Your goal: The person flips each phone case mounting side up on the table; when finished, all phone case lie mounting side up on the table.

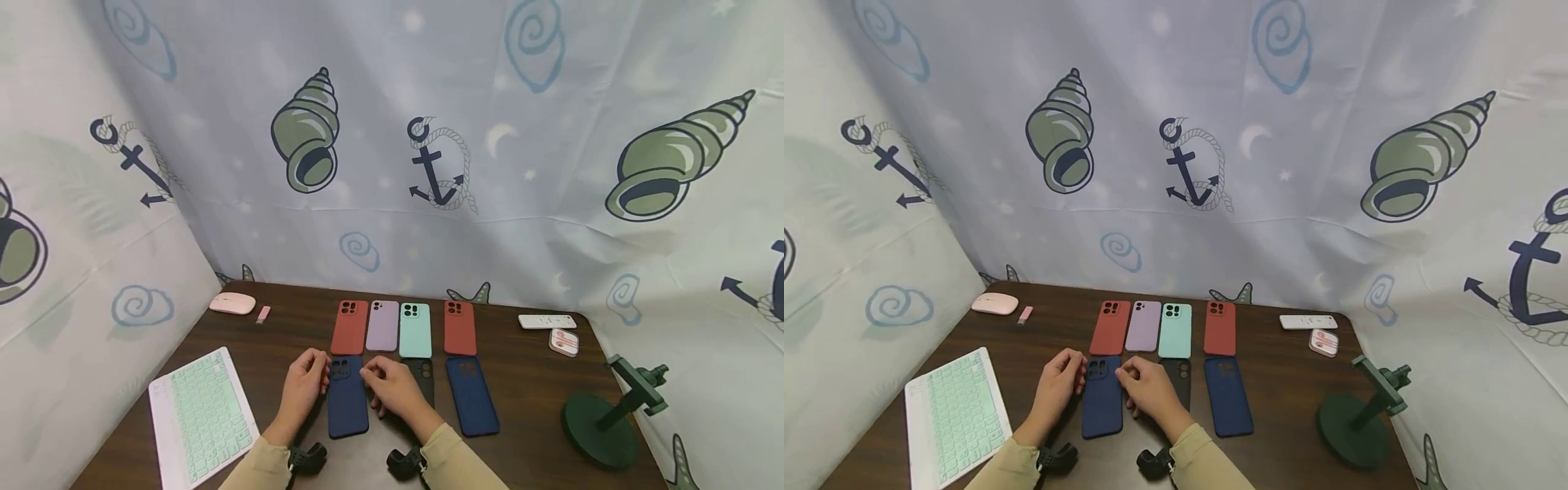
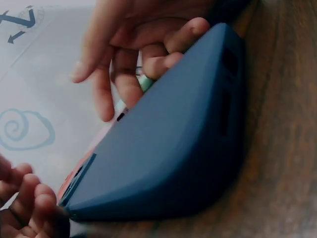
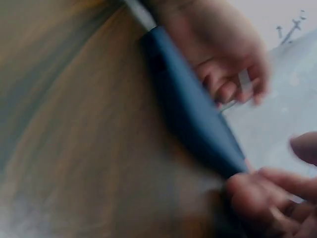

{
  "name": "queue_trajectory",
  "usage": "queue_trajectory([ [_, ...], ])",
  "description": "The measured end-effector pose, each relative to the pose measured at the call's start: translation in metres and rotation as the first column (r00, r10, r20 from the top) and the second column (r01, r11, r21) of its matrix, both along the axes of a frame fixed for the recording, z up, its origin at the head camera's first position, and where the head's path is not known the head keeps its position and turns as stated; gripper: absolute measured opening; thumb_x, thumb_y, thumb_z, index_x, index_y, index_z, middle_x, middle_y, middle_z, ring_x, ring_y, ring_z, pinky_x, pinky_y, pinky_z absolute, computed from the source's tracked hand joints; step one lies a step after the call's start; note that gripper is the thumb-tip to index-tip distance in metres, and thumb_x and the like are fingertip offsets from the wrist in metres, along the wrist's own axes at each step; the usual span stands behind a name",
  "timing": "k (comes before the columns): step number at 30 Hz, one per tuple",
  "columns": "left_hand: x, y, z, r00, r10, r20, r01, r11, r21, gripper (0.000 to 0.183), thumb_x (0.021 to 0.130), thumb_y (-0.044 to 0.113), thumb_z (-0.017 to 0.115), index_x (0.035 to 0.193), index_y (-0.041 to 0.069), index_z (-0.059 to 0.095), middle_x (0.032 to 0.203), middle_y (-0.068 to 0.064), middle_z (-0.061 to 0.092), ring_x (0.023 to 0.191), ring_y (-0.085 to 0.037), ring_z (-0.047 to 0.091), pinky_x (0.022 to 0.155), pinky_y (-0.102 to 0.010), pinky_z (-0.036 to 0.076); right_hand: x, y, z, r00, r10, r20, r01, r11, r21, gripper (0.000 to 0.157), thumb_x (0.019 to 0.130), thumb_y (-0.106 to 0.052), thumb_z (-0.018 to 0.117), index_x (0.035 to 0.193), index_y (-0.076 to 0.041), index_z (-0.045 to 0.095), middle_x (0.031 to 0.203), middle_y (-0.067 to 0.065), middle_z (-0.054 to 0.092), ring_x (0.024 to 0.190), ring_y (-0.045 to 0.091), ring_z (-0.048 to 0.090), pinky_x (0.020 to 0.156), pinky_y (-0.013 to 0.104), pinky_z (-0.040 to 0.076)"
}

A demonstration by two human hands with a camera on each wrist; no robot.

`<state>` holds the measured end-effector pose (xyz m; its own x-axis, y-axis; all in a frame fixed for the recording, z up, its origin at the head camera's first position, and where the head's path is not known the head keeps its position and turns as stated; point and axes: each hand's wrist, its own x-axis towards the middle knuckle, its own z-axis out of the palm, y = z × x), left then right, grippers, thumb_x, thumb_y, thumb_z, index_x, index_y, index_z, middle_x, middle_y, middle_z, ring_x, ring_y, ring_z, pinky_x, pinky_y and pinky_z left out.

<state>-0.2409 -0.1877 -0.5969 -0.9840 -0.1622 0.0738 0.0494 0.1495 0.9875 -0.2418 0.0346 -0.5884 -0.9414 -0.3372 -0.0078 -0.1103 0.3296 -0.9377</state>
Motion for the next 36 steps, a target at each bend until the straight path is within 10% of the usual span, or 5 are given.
queue_trajectory([
  [28,-0.001,0.002,-0.002,0.996,-0.075,-0.043,0.059,0.956,-0.286,0.014,0.093,0.020,0.075,0.104,0.021,0.067,0.103,-0.005,0.058,0.072,-0.016,0.053,0.062,-0.025,0.044,-0.005,0.013,0.000,0.993,0.110,0.043,-0.106,0.991,-0.075,0.033,0.102,-0.014,0.058,0.130,-0.030,0.064,0.094,0.012,0.072,0.059,0.023,0.067,0.044,0.041,0.054],
  [36,0.001,-0.001,-0.004,0.991,-0.128,-0.027,0.118,0.964,-0.236,0.022,0.093,0.027,0.075,0.112,0.018,0.066,0.110,-0.010,0.057,0.071,-0.017,0.052,0.057,-0.027,0.048,-0.006,0.015,-0.002,0.987,0.160,0.030,-0.158,0.984,-0.083,0.046,0.096,-0.013,0.069,0.136,-0.034,0.061,0.089,0.011,0.072,0.060,0.024,0.068,0.045,0.041,0.055],
])
